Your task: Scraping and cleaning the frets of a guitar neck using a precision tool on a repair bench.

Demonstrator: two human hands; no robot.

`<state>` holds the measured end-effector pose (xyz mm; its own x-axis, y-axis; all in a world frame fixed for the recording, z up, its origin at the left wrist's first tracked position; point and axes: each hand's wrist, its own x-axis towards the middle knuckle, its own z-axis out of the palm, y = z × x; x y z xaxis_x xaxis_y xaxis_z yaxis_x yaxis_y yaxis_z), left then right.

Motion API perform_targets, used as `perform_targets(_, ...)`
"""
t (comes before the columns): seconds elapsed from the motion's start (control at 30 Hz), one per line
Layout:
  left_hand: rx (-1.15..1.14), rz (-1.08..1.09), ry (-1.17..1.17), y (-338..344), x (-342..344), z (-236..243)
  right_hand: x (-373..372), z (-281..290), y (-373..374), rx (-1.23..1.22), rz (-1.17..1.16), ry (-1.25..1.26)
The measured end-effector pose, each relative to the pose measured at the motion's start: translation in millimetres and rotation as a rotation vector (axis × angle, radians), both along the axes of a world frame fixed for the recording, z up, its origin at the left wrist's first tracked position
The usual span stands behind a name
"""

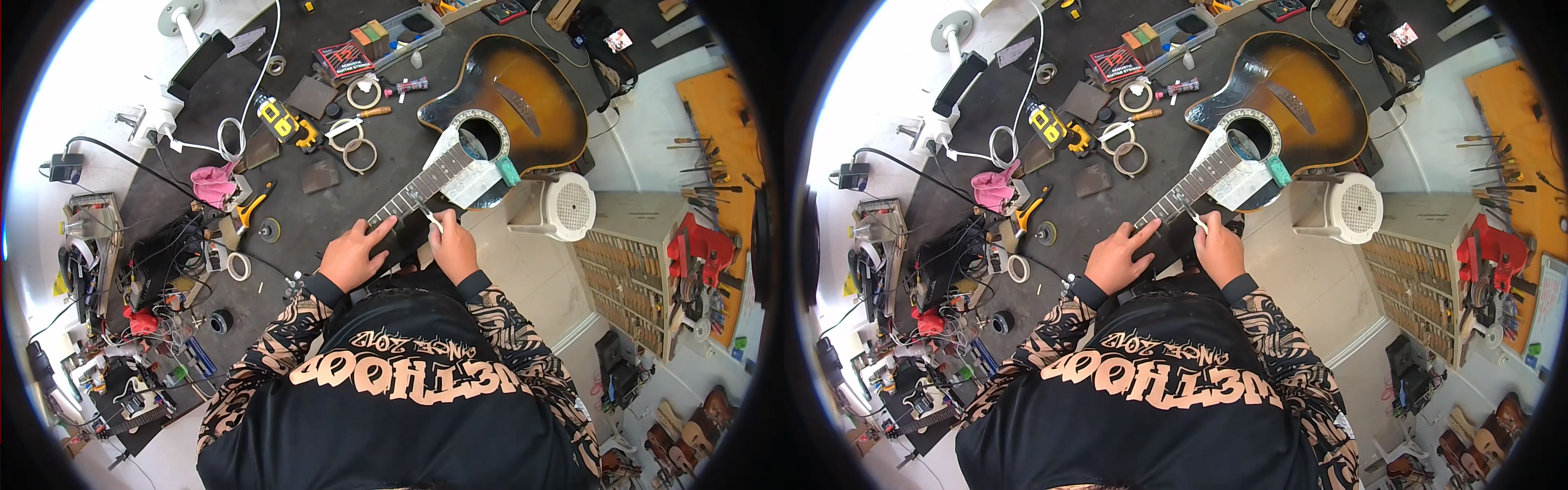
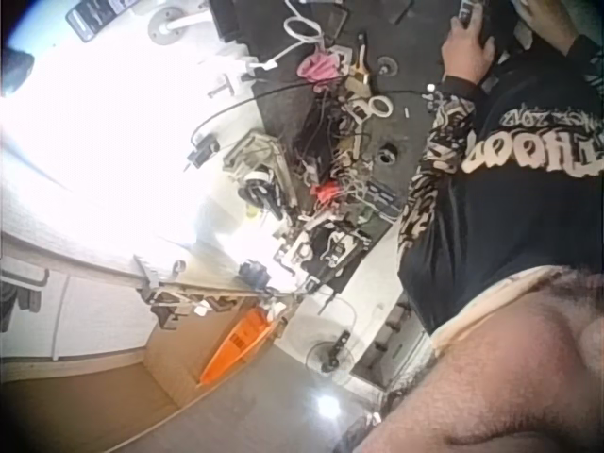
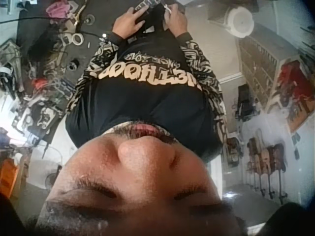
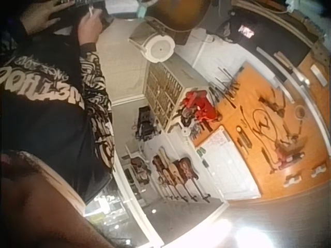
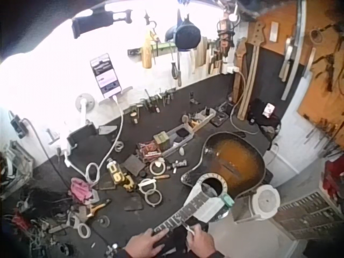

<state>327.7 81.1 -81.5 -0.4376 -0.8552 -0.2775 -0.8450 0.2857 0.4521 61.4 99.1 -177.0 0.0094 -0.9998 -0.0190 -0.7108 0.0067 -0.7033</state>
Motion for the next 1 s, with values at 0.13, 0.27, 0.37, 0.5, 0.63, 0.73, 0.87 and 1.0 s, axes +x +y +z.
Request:
perform_targets(0.13,0.009,-0.034,-0.017,-1,-1,1,0,1,0,-0.002,-0.006,-0.03)
perform_targets(0.27,-0.008,0.027,-0.005,-1,-1,-1,1,2,0,0.009,-0.002,-0.044)
perform_targets(0.37,0.021,-0.015,-0.033,-3,-3,5,0,2,0,-0.004,-0.006,-0.074)
perform_targets(0.5,-0.006,0.012,-0.009,-2,-2,0,1,2,2,0.015,-0.011,-0.073)
perform_targets(0.63,-0.005,-0.007,-0.023,-2,-1,1,0,2,2,0.004,-0.02,-0.084)
perform_targets(0.73,-0.011,-0.001,-0.016,-2,-1,-1,-1,3,1,0.035,-0.028,-0.089)
perform_targets(0.87,-0.015,0.012,-0.026,-3,0,1,1,6,1,0.017,-0.033,-0.074)
perform_targets(1.0,0.007,-0.023,-0.029,-4,1,0,1,10,1,0.045,-0.05,-0.045)
